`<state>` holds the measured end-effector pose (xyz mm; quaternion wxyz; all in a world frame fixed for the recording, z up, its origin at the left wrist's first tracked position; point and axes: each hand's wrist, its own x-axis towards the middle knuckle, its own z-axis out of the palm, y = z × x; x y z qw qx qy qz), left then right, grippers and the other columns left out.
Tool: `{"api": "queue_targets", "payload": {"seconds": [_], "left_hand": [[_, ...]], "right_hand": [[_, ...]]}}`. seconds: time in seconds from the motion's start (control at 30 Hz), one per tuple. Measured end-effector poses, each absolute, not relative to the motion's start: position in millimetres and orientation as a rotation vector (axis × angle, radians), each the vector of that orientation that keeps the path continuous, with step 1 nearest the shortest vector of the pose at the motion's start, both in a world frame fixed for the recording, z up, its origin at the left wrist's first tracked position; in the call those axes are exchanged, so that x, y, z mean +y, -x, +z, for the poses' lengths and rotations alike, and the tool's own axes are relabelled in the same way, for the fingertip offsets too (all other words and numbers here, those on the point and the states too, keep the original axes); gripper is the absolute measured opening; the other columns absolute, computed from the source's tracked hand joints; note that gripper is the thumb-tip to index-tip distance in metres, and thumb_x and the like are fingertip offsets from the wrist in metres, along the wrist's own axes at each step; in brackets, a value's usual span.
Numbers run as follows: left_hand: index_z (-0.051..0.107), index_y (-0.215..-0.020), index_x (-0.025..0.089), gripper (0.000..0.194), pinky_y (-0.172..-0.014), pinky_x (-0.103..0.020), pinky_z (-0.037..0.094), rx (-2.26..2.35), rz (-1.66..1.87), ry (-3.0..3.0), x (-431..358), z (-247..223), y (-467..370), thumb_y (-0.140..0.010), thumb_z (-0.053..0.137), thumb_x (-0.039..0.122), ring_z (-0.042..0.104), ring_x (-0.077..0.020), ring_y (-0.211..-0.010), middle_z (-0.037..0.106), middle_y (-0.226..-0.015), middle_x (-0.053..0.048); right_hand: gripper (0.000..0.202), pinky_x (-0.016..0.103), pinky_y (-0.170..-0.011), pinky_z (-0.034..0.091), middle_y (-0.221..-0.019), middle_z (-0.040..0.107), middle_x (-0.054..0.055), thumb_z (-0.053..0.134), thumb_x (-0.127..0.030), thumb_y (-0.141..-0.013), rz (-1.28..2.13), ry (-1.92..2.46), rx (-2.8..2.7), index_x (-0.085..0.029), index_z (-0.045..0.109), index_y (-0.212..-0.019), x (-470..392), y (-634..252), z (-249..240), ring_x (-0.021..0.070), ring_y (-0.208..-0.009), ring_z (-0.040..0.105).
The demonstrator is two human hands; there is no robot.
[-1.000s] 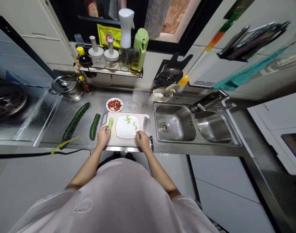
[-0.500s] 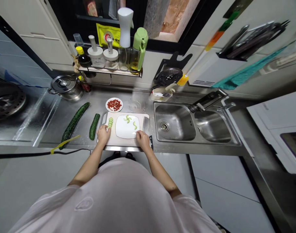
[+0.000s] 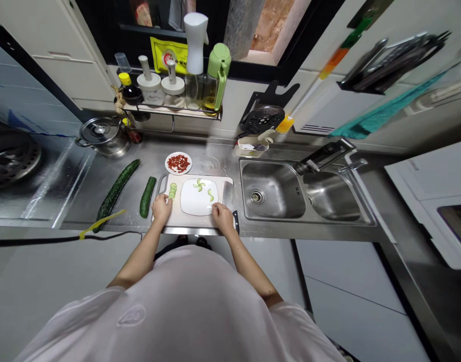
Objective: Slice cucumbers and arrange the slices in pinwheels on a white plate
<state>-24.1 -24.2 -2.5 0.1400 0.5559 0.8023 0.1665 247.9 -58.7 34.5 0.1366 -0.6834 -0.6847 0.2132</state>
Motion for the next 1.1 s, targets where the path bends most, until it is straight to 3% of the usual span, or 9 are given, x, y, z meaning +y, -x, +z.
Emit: {"api": "queue_targets", "payload": {"seconds": [0.37, 0.63, 0.9, 1.1], "left_hand": [[0.059, -0.084, 0.020, 0.011, -0.078, -0.030, 0.043, 2.299, 0.622, -1.466, -22.3, -4.0, 23.3, -0.079, 0.056, 0.029, 0.059, -0.0191, -0.081, 0.063, -0.086, -0.005], [0.059, -0.080, 0.018, 0.018, -0.069, -0.024, 0.045, 2.014, 1.025, -0.992, -17.1, 3.1, 22.2, -0.068, 0.065, 0.029, 0.058, -0.0126, -0.067, 0.062, -0.071, 0.001], [0.063, -0.084, 0.014, 0.037, -0.068, -0.023, 0.046, 1.501, 1.334, -0.817, -11.6, 74.6, -1.2, -0.058, 0.078, 0.035, 0.060, -0.0111, -0.068, 0.064, -0.075, -0.002], [0.066, -0.084, 0.015, 0.034, -0.065, -0.022, 0.045, 1.307, 1.391, -0.898, -17.2, 133.9, -23.8, -0.059, 0.082, 0.032, 0.058, -0.0091, -0.065, 0.064, -0.074, -0.001]], "right_hand": [[0.028, 0.023, -0.077, 0.039, -0.105, 0.069, 0.004, 0.041, -0.029, -0.095, 0.628, 1.981, -1.954, -0.023, 0.065, -0.108, -60.0, -247.3, 31.1, 0.0178, -0.094, 0.061], [0.027, 0.023, -0.078, 0.039, -0.104, 0.069, 0.003, 0.042, -0.029, -0.094, 0.649, 1.953, -1.911, -0.023, 0.065, -0.106, -61.0, -244.7, 33.4, 0.0177, -0.092, 0.061], [0.027, 0.026, -0.071, 0.042, -0.081, 0.066, 0.004, 0.044, -0.031, -0.090, 0.712, 1.707, -1.765, -0.020, 0.067, -0.099, -45.5, -231.7, 59.0, 0.0176, -0.073, 0.058], [0.026, 0.026, -0.063, 0.043, -0.073, 0.061, 0.001, 0.052, -0.039, -0.087, 0.782, 1.429, -1.512, -0.020, 0.066, -0.096, -29.1, -214.5, 108.1, 0.0144, -0.063, 0.053]]}}
